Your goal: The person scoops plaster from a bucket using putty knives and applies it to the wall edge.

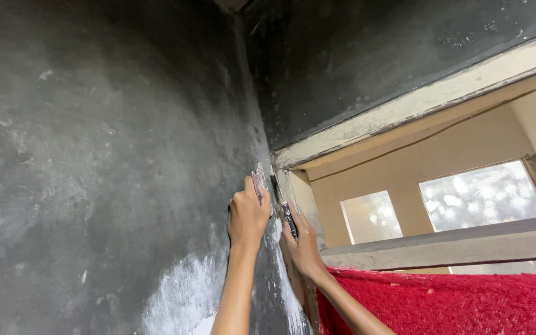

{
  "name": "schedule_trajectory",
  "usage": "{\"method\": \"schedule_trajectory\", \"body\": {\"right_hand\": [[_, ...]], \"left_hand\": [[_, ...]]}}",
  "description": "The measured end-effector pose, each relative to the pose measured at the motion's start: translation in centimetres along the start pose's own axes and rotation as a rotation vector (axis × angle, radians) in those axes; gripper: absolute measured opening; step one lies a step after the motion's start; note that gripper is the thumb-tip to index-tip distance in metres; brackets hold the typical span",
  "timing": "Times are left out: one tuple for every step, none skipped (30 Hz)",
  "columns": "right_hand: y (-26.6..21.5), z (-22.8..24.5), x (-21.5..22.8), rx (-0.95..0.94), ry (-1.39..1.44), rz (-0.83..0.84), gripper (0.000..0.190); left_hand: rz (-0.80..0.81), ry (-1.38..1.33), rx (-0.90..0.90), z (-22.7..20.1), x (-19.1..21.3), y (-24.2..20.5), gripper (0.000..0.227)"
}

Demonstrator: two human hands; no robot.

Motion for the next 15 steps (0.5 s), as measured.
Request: {"method": "schedule_trajectory", "body": {"right_hand": [[-0.3,0.3,0.4,0.042,-0.015,-0.017,0.053],[-0.6,0.7,0.8,0.082,-0.032,-0.035,0.052],[-0.6,0.4,1.0,0.023,-0.042,-0.025,0.053],[-0.4,0.1,1.2,-0.034,-0.052,-0.016,0.054],[-0.1,-0.2,1.3,-0.090,-0.062,-0.006,0.056],[0.2,-0.1,1.2,-0.087,-0.045,0.000,0.056],[0.4,0.0,1.1,-0.083,-0.027,0.007,0.055],[0.5,0.0,1.0,-0.081,-0.011,0.012,0.055],[0.5,0.1,0.9,-0.047,0.004,0.006,0.054],[0.3,0.3,0.7,-0.014,0.020,0.001,0.053],[0.1,0.6,0.6,0.020,0.036,-0.004,0.052],[-0.4,0.4,0.6,-0.008,0.020,0.006,0.052],[-0.9,0.2,0.7,-0.037,0.004,0.016,0.052],[-1.3,0.2,0.8,-0.064,-0.012,0.025,0.052],[-1.7,0.2,1.0,-0.095,-0.042,0.023,0.054]], "left_hand": [[-0.003,0.000,-0.002,0.0,0.0,0.1,0.024],[0.006,-0.007,0.005,0.0,-0.1,0.0,0.024],[0.015,-0.014,0.011,0.1,-0.1,-0.1,0.024],[0.021,-0.020,0.016,0.2,-0.1,0.0,0.024],[0.020,-0.020,0.017,0.2,-0.1,0.0,0.024],[0.021,-0.019,0.019,0.1,-0.1,-0.1,0.024],[0.021,-0.018,0.020,0.1,-0.1,-0.1,0.023],[0.022,-0.023,0.026,0.2,-0.2,-0.1,0.023],[0.023,-0.028,0.032,0.2,-0.2,-0.1,0.023],[0.023,-0.032,0.038,0.3,-0.2,-0.2,0.023],[0.019,-0.025,0.030,0.3,-0.2,-0.1,0.023],[0.014,-0.019,0.022,0.3,-0.2,-0.1,0.023],[0.009,-0.012,0.013,0.2,-0.2,-0.1,0.023],[0.010,-0.013,0.013,0.3,-0.2,-0.2,0.023],[0.010,-0.013,0.012,0.3,-0.2,-0.2,0.023]]}}
Point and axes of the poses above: each hand's wrist, its own y-axis towards the middle knuckle, its own x-axis out of the back of the hand, z = x × y, the point moved 7 cm from there along y, towards the middle knuckle, and after that the axes turned 5 degrees about -x, right-handed, at the moved point
